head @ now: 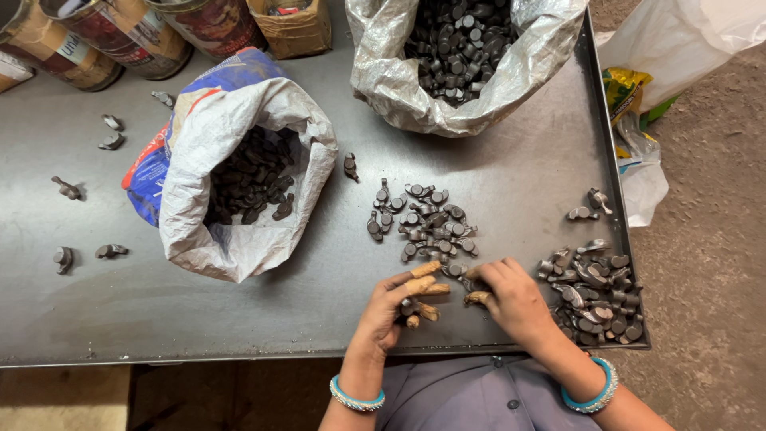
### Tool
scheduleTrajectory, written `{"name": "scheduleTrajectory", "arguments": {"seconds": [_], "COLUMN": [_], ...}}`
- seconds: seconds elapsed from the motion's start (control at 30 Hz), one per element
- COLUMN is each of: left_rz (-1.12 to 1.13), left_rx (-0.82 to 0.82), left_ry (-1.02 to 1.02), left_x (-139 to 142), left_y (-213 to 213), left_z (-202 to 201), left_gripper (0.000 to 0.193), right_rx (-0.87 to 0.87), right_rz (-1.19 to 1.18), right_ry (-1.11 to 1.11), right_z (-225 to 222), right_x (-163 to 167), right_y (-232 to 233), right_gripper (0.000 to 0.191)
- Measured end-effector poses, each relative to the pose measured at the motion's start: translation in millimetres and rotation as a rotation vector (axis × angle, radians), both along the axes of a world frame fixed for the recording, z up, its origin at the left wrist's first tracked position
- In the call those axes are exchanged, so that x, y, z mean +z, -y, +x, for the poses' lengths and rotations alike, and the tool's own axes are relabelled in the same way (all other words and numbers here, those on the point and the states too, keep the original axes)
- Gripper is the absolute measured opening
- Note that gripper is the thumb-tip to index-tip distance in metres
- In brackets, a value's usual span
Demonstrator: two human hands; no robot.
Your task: The person picks small dark metal fittings one at a time from a pile on a metal table, briefly turns each in their fingers, and drops accepted pieces into a paper sack on the table, occasionally brushing pieces aside while sorting through the pile.
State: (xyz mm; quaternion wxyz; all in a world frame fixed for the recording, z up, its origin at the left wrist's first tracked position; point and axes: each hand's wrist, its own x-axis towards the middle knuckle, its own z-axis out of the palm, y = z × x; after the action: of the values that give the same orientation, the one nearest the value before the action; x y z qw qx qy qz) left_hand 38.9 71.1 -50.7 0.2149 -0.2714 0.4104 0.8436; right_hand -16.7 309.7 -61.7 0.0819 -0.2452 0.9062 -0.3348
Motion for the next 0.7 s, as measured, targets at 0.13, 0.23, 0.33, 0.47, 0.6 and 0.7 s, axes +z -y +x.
{"name": "scheduleTrajectory", "arguments": {"seconds": [0.13,0.23,0.33,0.47,0.6,0.7], "left_rz": [0.003,0.003,0.044,0.062,0.152,0.202], "left_rx": [-0.012,-0.039,-0.019,-0.015,0.083,0.088], "left_ry": [0.016,0.029,-0.001,-0.002,-0.024,-0.003], "left_x": [-7.4,-13.8,-18.0,-19.4,-23.7,-29.0], "left_y": [-9.7,-18.2,-32.1,-42.2,-41.1,-39.8], "left_z": [1.1,-0.4,-7.6,-9.5,-7.8,-5.1], "left_gripper": [0.048,0.047,0.047,0.047,0.046,0.044], "right_rx": [-0.194,-0.309,-0.339,-0.263,-0.306,-0.349], "right_rz": [-0.554,-0.966,-1.228,-1.365,-1.340,-1.225], "right_ry": [0.653,1.085,1.317,1.416,1.394,1.304], "right_z": [-12.5,-16.8,-19.7,-20.1,-22.6,-23.7], "right_x": [-24.4,-40.6,-54.9,-64.5,-60.8,-44.1], "right_y": [-21.1,-44.1,-55.5,-64.4,-64.8,-56.2], "right_gripper": [0.040,0.044,0.051,0.050,0.050,0.046]}}
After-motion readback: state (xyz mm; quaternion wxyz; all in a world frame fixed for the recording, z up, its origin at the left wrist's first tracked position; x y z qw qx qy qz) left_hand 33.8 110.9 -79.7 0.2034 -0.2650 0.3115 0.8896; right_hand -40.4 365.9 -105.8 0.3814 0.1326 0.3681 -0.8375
